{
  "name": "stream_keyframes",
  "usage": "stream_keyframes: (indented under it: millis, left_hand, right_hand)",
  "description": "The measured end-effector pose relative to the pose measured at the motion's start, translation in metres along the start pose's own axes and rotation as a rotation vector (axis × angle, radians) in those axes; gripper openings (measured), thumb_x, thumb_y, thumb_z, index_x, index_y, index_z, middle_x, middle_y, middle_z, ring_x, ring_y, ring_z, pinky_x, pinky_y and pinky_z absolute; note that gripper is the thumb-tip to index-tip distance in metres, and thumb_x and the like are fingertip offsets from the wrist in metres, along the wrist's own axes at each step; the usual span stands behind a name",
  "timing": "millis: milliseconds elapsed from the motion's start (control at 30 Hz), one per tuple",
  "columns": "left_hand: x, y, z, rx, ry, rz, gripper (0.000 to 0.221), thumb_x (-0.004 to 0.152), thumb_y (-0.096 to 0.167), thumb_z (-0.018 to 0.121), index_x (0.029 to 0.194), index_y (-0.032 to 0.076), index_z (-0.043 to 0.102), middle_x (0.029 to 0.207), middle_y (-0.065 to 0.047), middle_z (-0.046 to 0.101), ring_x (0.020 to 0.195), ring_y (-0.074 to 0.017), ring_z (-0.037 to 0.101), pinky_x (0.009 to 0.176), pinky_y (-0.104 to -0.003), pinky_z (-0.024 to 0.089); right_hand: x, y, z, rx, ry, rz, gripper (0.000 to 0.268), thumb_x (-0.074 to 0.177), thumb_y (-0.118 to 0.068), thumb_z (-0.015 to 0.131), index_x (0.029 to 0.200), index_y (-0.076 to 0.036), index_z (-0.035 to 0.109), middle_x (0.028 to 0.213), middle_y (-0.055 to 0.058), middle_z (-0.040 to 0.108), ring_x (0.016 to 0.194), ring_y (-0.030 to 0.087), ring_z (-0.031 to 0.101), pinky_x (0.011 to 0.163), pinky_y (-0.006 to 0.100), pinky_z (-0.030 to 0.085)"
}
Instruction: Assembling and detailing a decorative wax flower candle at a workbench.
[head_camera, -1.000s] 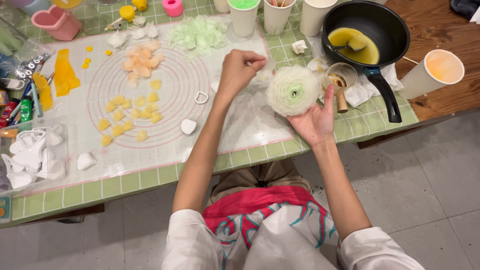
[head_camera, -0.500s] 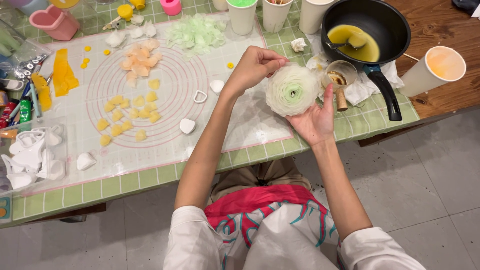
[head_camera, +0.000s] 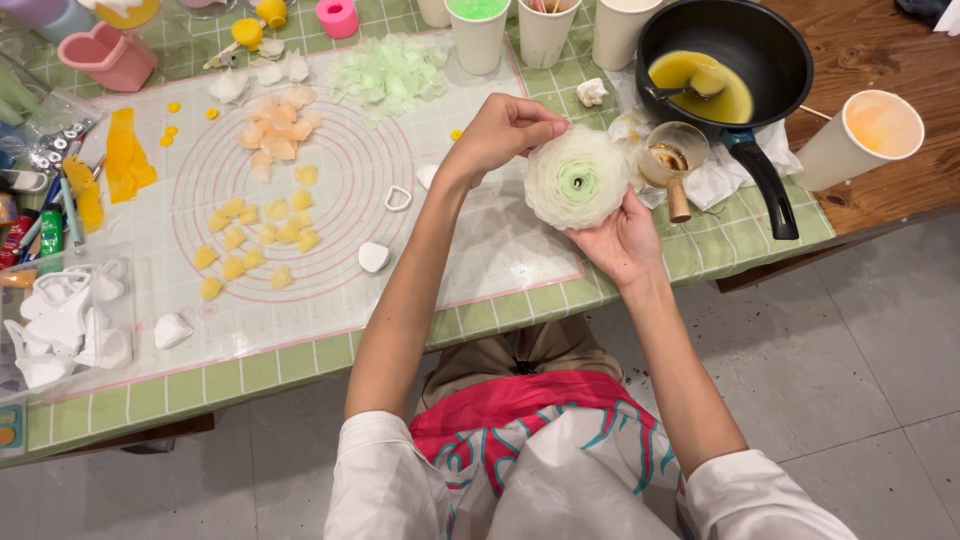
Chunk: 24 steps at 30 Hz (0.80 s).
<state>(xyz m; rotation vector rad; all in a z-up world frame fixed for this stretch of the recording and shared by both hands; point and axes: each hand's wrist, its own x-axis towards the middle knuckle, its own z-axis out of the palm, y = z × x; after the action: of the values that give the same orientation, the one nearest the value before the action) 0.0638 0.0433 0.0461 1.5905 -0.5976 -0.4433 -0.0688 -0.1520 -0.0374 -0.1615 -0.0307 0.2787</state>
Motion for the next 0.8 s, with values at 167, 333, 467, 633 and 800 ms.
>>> stream_keyframes:
  millis: [167, 333, 467, 633, 800]
  left_hand:
    - [0.005, 0.006, -0.008, -0.093, -0.106, -0.046, 0.015, 0.089, 0.017, 0.081, 0.096, 0.005, 0.081, 0.079, 0.002, 0.074, 0.069, -0.0053, 0.062, 0.062, -0.023, 0.052]
    - [0.013, 0.008, -0.005, -0.135, -0.151, -0.135, 0.013, 0.087, 0.014, 0.082, 0.094, 0.003, 0.082, 0.074, 0.0, 0.069, 0.063, -0.0069, 0.056, 0.057, -0.024, 0.05]
    - [0.018, 0.011, 0.007, -0.119, -0.108, -0.151, 0.01, 0.088, 0.013, 0.081, 0.09, 0.003, 0.08, 0.076, 0.0, 0.07, 0.064, -0.0068, 0.061, 0.058, -0.023, 0.054]
    - [0.018, 0.028, 0.026, -0.126, 0.026, -0.115, 0.012, 0.09, 0.013, 0.075, 0.093, 0.001, 0.076, 0.078, 0.0, 0.071, 0.062, -0.0107, 0.07, 0.057, -0.026, 0.061]
    - [0.008, 0.04, 0.04, 0.026, 0.124, 0.032, 0.013, 0.095, 0.014, 0.071, 0.097, 0.001, 0.074, 0.079, -0.005, 0.075, 0.061, -0.0108, 0.07, 0.054, -0.026, 0.06]
  right_hand:
    - [-0.003, 0.004, 0.016, -0.058, 0.015, 0.018, 0.054, 0.113, -0.035, 0.032, 0.159, -0.008, 0.04, 0.166, 0.015, 0.039, 0.154, 0.034, 0.036, 0.128, 0.058, 0.025]
    - [-0.012, 0.009, 0.029, -0.258, 0.013, -0.012, 0.055, 0.108, -0.039, 0.034, 0.155, -0.011, 0.04, 0.162, 0.013, 0.04, 0.15, 0.035, 0.038, 0.124, 0.064, 0.026]
    - [-0.016, 0.002, 0.018, -0.292, 0.038, -0.052, 0.058, 0.108, -0.041, 0.034, 0.157, -0.01, 0.039, 0.163, 0.012, 0.039, 0.151, 0.033, 0.037, 0.125, 0.06, 0.027]
    - [-0.017, 0.003, 0.026, -0.292, 0.0, -0.091, 0.061, 0.109, -0.042, 0.033, 0.158, -0.006, 0.037, 0.165, 0.014, 0.038, 0.153, 0.032, 0.037, 0.127, 0.056, 0.027]
    - [-0.017, 0.003, 0.03, -0.278, -0.015, -0.132, 0.064, 0.109, -0.043, 0.031, 0.159, -0.003, 0.035, 0.165, 0.016, 0.037, 0.153, 0.031, 0.037, 0.128, 0.053, 0.028]
